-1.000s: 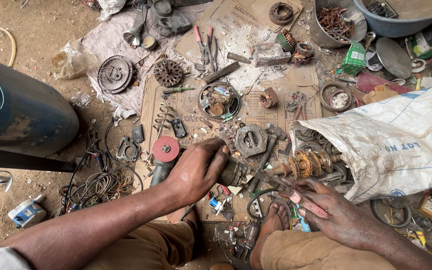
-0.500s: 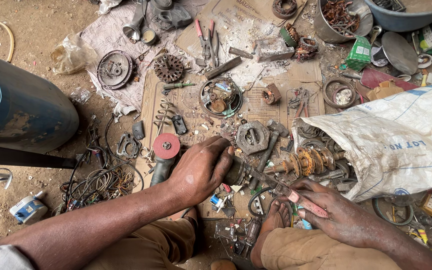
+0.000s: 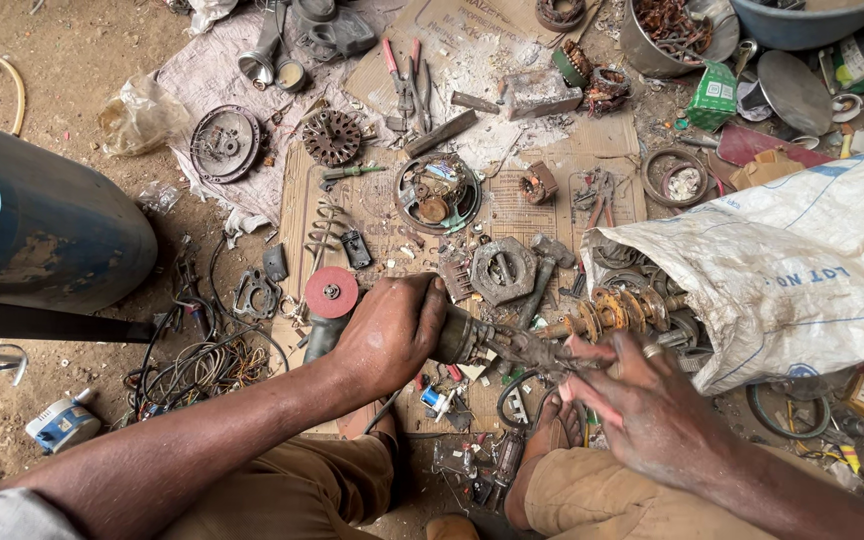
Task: The person disassembles and repairs electric motors and mechanical components by hand and with tools on a cardboard surface on the ground. They use pliers to strip wires and remove parts from metal housings while collaborating with a helper.
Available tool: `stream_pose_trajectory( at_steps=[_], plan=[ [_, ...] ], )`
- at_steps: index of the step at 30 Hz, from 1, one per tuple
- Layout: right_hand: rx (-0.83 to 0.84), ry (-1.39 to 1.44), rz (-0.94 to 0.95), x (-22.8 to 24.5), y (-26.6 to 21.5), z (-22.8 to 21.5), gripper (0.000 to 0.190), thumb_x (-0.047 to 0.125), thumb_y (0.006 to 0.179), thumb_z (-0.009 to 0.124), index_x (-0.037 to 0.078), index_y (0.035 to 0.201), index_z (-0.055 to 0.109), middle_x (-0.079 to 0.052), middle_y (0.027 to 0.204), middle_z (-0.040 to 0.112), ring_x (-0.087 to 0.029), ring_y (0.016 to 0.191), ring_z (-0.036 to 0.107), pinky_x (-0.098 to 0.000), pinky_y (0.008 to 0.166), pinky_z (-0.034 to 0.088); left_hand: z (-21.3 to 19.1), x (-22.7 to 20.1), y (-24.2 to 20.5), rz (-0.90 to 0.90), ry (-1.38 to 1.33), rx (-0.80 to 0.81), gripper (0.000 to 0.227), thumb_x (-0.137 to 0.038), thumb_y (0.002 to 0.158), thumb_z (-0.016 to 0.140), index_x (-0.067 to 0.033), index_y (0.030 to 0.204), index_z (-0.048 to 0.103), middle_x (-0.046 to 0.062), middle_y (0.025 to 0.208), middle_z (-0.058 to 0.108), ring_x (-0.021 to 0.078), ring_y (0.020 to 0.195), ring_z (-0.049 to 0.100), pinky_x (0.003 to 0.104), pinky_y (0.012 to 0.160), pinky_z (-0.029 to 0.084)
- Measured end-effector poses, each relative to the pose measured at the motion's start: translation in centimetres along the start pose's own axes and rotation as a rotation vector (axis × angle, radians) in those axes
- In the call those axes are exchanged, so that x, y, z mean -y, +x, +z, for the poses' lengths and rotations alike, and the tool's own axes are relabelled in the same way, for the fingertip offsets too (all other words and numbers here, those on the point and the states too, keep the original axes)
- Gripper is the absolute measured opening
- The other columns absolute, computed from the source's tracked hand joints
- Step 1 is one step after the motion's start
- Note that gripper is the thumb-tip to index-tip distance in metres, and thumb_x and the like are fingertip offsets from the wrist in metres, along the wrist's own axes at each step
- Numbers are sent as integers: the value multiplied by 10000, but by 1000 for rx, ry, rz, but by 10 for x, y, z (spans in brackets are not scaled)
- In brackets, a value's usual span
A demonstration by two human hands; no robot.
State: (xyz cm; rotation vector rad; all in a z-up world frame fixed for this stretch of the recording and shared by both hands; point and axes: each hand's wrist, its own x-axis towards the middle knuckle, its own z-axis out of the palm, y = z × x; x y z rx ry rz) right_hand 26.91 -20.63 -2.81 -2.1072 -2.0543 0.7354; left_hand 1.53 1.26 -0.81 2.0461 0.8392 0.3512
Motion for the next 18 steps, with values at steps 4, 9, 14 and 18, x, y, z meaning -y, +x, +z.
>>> stream_pose_trajectory(
  at_steps=[4, 9, 14, 18],
  plan=[
    [-177, -627, -61, 21, 9, -22, 388, 277, 796, 675, 160, 1163, 731, -221, 1276, 560, -383, 1037, 560, -576, 837, 466, 25, 39, 4, 52, 40, -63, 397, -266, 1046, 458, 41, 887, 650, 291, 779, 661, 490, 809, 616, 593, 750, 452],
    [-301, -869, -116, 33, 5, -40, 466, 524, 865, 578, 148, 1096, 728, -222, 1119, 569, -398, 1001, 557, -601, 841, 461, 42, 75, 18, -538, -475, 351, 471, -475, 1072, 388, -91, 1297, 544, 199, 838, 676, 336, 687, 580, 485, 612, 454],
    [-123, -889, -16, 37, 1, -40, 419, 489, 862, 591, 202, 1135, 726, -206, 1080, 559, -413, 1056, 553, -591, 834, 458, 22, 67, 16, -429, -668, 718, 842, -576, 958, 496, 110, 1431, 374, 157, 1003, 687, 217, 824, 691, 361, 614, 625],
    [-49, -706, 95, 31, 0, -36, 416, 377, 825, 671, 242, 1217, 710, -181, 1158, 537, -393, 1103, 534, -573, 862, 434, 2, 44, 11, -279, -634, 590, 981, -236, 726, 824, -72, 1505, 252, 78, 1045, 725, 120, 841, 710, 302, 607, 601]
  ],
)
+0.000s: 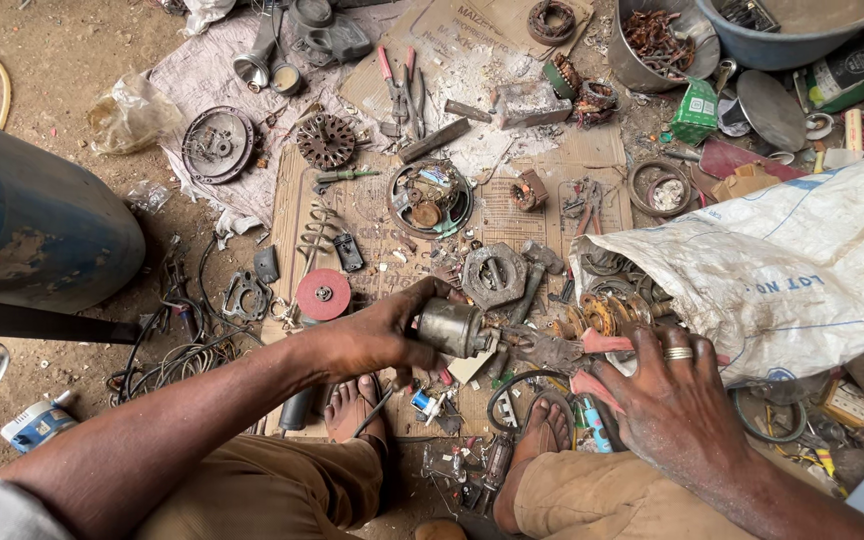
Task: The person disassembles and repairs electric motors and mechanical components by hand and with tools on a cardboard surface on the ground. They use pliers to strip wires and remove parts from metal housings while collaborating with a helper.
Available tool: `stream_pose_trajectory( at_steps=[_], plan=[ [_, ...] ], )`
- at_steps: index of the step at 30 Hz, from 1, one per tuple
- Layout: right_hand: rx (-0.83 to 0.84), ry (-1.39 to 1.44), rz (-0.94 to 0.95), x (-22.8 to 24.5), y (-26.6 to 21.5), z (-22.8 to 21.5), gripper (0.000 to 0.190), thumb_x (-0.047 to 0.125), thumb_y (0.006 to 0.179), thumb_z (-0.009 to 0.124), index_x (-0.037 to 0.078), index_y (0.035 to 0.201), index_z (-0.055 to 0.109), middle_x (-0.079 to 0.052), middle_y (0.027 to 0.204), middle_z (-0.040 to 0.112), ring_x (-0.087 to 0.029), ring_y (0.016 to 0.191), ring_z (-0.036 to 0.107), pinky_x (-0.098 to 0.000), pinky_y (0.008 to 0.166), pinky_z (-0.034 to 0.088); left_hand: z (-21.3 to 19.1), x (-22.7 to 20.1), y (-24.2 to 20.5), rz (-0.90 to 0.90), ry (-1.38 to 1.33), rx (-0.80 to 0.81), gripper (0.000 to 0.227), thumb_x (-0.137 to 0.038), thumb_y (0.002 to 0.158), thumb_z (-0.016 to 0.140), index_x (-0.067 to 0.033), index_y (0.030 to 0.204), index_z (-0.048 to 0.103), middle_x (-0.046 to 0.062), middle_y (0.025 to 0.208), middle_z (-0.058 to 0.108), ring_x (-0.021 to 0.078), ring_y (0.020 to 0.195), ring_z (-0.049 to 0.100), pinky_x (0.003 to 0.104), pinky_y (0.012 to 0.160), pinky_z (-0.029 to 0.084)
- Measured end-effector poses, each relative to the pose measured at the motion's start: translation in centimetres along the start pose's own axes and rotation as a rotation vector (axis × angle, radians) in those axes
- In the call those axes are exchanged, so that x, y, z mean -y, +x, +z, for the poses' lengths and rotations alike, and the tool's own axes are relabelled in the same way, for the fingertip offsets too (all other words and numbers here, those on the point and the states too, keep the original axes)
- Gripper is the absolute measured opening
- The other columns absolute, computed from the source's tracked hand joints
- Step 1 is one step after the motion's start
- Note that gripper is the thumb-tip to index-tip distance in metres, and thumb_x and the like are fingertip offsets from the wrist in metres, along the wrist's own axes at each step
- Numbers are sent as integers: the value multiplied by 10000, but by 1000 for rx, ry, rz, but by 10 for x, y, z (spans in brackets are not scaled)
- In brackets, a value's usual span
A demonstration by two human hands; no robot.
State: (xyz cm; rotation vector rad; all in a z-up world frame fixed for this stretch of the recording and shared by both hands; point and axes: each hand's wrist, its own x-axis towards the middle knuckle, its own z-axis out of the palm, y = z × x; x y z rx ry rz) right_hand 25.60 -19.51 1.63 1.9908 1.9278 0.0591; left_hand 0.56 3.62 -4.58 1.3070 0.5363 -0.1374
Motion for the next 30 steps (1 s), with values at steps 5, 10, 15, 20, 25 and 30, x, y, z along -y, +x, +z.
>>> stream_pose_trajectory(
  at_steps=[5, 10, 15, 20, 25, 30],
  plan=[
    [-68, 44, -39, -10, -4, 18, 510, 317, 751, 733, 246, 1253, 683, -213, 1194, 537, -417, 1134, 533, -610, 885, 413, 0, -14, -12, 92, 128, 16, 789, -455, 819, 743, -23, 1430, 495, 95, 983, 693, 113, 694, 593, 286, 529, 532],
    [-155, -79, -75, -4, -12, 14, 469, 383, 816, 656, 216, 1253, 666, -221, 1207, 545, -423, 1116, 532, -605, 877, 428, -1, 6, 8, -174, 34, -95, 909, -754, 968, 435, 110, 1144, 658, 204, 749, 587, 156, 438, 493, 310, 347, 412],
    [-269, -33, -109, 4, -10, -5, 395, 347, 793, 642, 200, 1155, 694, -228, 1226, 562, -437, 1101, 533, -607, 848, 436, 0, 14, 17, -336, -124, -93, 914, -737, 926, 400, 98, 1269, 545, 249, 926, 703, 195, 602, 719, 309, 524, 598],
    [-99, -26, -92, 4, -7, -6, 434, 289, 741, 672, 229, 1170, 700, -191, 1265, 563, -409, 1116, 529, -579, 833, 434, 4, 14, 15, 102, 5, 126, 804, -585, 859, 691, -53, 1395, 418, 97, 1095, 696, 123, 806, 705, 284, 579, 629],
    [-62, -45, -74, -4, -10, 1, 451, 351, 785, 693, 205, 1211, 688, -219, 1224, 551, -407, 1103, 520, -602, 870, 428, -5, 12, 6, 75, 191, 182, 842, -478, 810, 764, 4, 1422, 445, 147, 906, 676, 190, 634, 640, 310, 480, 555],
    [-237, -138, -67, -11, -16, 14, 390, 415, 767, 674, 261, 1126, 688, -181, 1267, 571, -371, 1147, 541, -586, 955, 434, 5, 0, -1, -208, 141, 34, 902, -650, 903, 607, 32, 1478, 474, 133, 842, 650, 118, 601, 639, 268, 448, 562]
  ],
)
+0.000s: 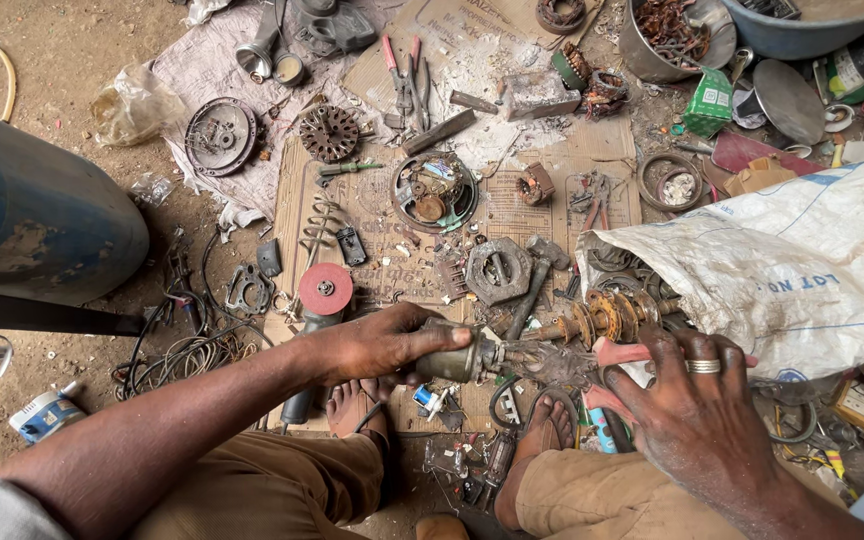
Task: The person disassembles and repairs electric motors and mechanical components by hand and with tools on a cardboard surface on the ground. They use pliers to strip wires and remove parts from metal housings while collaborating with a helper.
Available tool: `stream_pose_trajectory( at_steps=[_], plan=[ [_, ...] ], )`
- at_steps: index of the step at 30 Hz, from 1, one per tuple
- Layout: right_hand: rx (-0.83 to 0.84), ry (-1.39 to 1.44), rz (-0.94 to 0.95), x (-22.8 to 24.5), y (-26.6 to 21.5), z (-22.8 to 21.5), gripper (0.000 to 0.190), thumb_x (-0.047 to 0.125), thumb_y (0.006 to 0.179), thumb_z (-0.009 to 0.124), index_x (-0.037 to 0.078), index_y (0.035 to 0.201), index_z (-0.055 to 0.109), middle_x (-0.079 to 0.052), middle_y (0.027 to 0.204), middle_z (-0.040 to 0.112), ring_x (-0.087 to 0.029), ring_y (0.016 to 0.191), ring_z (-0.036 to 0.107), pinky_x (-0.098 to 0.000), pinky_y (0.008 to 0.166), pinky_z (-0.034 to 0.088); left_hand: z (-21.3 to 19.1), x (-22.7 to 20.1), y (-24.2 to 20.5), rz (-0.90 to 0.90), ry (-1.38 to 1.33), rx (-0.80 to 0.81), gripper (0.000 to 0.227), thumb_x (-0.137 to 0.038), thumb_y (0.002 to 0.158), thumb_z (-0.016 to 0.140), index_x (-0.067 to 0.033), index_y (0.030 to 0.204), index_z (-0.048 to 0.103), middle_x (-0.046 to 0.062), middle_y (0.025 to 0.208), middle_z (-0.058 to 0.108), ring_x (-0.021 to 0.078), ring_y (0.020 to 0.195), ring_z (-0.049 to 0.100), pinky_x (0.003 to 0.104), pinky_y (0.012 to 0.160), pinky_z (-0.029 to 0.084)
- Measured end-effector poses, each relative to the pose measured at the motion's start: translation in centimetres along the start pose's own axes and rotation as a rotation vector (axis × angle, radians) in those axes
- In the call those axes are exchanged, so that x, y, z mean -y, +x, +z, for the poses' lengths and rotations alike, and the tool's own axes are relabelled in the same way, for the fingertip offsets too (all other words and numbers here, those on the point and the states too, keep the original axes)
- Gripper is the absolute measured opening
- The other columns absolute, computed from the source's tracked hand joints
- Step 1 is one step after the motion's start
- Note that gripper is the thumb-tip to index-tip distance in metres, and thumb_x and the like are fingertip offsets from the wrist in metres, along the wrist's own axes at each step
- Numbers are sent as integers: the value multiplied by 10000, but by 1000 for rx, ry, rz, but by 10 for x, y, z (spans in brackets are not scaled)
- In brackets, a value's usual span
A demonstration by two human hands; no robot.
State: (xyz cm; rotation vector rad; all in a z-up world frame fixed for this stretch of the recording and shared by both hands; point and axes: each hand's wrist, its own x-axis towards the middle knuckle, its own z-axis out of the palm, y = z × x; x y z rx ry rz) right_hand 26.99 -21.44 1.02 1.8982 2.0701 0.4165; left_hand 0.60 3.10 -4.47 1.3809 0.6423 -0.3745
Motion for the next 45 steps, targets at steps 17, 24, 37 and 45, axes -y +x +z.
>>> stream_pose_trajectory(
  at_steps=[17, 24, 37, 45],
  plan=[
    [45, -132, 26, 3, 6, -14, 364, 391, 844, 644, 212, 1158, 686, -181, 1312, 585, -371, 1114, 562, -606, 947, 449, 2, 12, 12, 137, -44, 53, 1026, -693, 717, 731, -20, 1436, 443, 132, 1025, 692, 120, 722, 657, 272, 493, 546],
    [136, 455, -55, -61, 4, 93, 418, 257, 800, 637, 360, 1205, 660, -118, 1232, 598, -316, 1202, 586, -500, 1030, 464, 6, 3, 9, -18, -180, -101, 931, -716, 866, 567, 15, 1433, 462, 181, 969, 679, 147, 627, 599, 313, 472, 481],
    [854, 875, 113, 7, -49, 303, 287, 330, 1005, 641, 78, 1120, 716, -117, 1008, 760, -201, 902, 769, -323, 811, 603, 9, -25, -4, 513, 185, -318, 651, -566, 1012, 516, 33, 1232, 642, 170, 1050, 743, 216, 998, 685, 380, 914, 544],
    [512, 1058, 55, -59, 65, 12, 504, 276, 992, 554, 255, 1495, 571, -76, 1359, 611, -231, 1150, 634, -401, 988, 545, 27, -46, -14, 545, 287, -324, 550, -498, 993, 537, 21, 1155, 618, 170, 960, 716, 230, 926, 710, 393, 849, 549]
  ],
)
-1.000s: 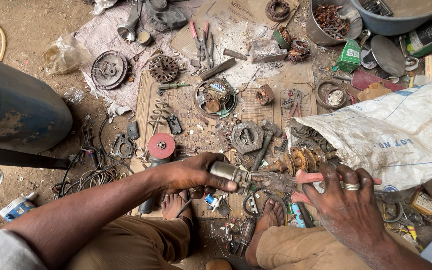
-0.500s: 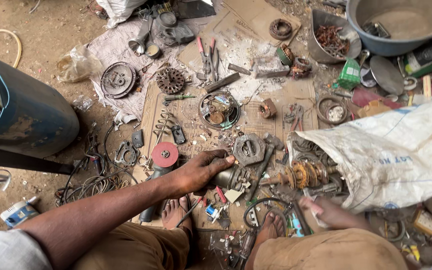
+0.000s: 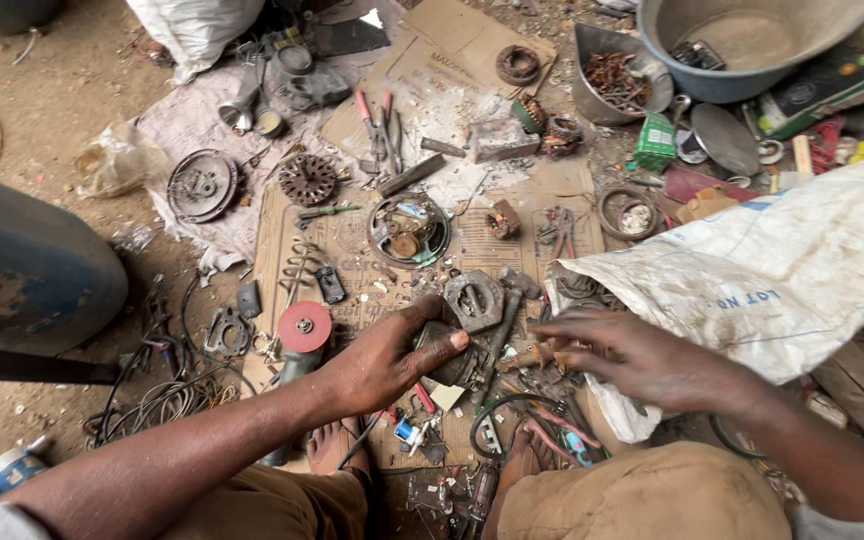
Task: The person disassembles and repairs electric motors and mechanical components by hand and with tools on a cardboard surface on the ground. They use pliers to strip wires and remove parts from metal housings while collaborating with a helper.
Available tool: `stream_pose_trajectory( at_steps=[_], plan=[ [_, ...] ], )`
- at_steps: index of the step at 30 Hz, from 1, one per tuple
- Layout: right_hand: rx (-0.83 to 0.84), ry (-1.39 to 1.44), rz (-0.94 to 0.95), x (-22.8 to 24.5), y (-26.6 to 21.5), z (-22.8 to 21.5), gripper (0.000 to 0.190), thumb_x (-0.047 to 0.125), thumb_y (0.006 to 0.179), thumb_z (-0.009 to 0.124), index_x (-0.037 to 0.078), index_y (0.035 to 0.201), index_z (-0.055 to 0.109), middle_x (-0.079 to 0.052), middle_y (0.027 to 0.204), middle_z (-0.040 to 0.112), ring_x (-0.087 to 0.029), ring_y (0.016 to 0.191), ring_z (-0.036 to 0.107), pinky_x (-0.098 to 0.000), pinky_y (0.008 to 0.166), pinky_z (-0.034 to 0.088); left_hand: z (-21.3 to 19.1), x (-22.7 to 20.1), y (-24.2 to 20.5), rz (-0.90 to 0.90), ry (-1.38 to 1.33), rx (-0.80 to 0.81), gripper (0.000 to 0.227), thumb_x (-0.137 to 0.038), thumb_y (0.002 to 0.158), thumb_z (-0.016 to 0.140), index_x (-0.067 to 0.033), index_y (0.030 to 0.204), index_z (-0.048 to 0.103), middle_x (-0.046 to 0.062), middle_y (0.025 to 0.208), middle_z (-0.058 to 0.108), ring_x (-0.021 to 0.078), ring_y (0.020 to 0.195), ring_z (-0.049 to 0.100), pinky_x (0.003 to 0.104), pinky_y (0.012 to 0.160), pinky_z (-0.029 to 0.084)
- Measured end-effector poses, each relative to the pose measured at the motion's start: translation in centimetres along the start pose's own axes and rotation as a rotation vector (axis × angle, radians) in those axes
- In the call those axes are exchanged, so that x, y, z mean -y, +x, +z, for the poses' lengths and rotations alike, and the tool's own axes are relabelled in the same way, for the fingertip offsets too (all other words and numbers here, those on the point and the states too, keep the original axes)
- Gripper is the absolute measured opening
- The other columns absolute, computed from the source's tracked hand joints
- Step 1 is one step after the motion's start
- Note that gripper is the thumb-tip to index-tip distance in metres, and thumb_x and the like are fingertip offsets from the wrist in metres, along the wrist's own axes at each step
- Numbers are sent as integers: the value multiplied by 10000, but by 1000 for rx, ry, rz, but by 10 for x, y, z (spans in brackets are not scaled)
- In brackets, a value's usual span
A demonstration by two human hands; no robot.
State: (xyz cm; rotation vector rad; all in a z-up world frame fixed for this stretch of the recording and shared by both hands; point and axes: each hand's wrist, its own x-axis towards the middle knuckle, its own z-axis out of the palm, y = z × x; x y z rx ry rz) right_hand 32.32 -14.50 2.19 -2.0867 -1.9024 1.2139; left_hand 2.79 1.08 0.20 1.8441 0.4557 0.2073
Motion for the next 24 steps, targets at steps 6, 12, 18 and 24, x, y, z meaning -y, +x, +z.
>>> stream_pose_trajectory(
  at_steps=[6, 12, 18, 24],
  plan=[
    [-280, -82, -205, 74, 17, 36, 250, 232, 1023, 591, 65, 1172, 705, -117, 1062, 739, -253, 985, 723, -400, 868, 576, 2, -13, 0, -15, -62, 2, 455, -432, 998, 560, 19, 1044, 593, 170, 849, 737, 219, 822, 750, 378, 756, 585],
    [-290, 161, -38, 76, 24, 41, 272, 219, 878, 726, 0, 1037, 700, -97, 928, 767, -221, 883, 757, -369, 845, 600, 3, -6, 1, 46, 10, -60, 476, -462, 989, 562, 8, 1060, 593, 194, 887, 744, 296, 876, 760, 433, 789, 564],
    [-275, 152, -122, 65, 26, 34, 250, 196, 1018, 619, 57, 1196, 727, -48, 1104, 779, -141, 1071, 718, -352, 951, 531, 1, -4, -3, -21, 34, -70, 543, -513, 969, 542, 19, 1054, 603, 196, 904, 768, 332, 905, 765, 461, 820, 556],
    [-210, 443, -85, 68, 27, 42, 303, 188, 933, 740, -14, 1137, 645, -139, 1011, 661, -187, 940, 651, -368, 897, 573, 2, -1, -3, -18, -9, -89, 555, -504, 975, 545, 24, 1132, 609, 208, 928, 745, 318, 909, 758, 449, 818, 556]
  ],
)
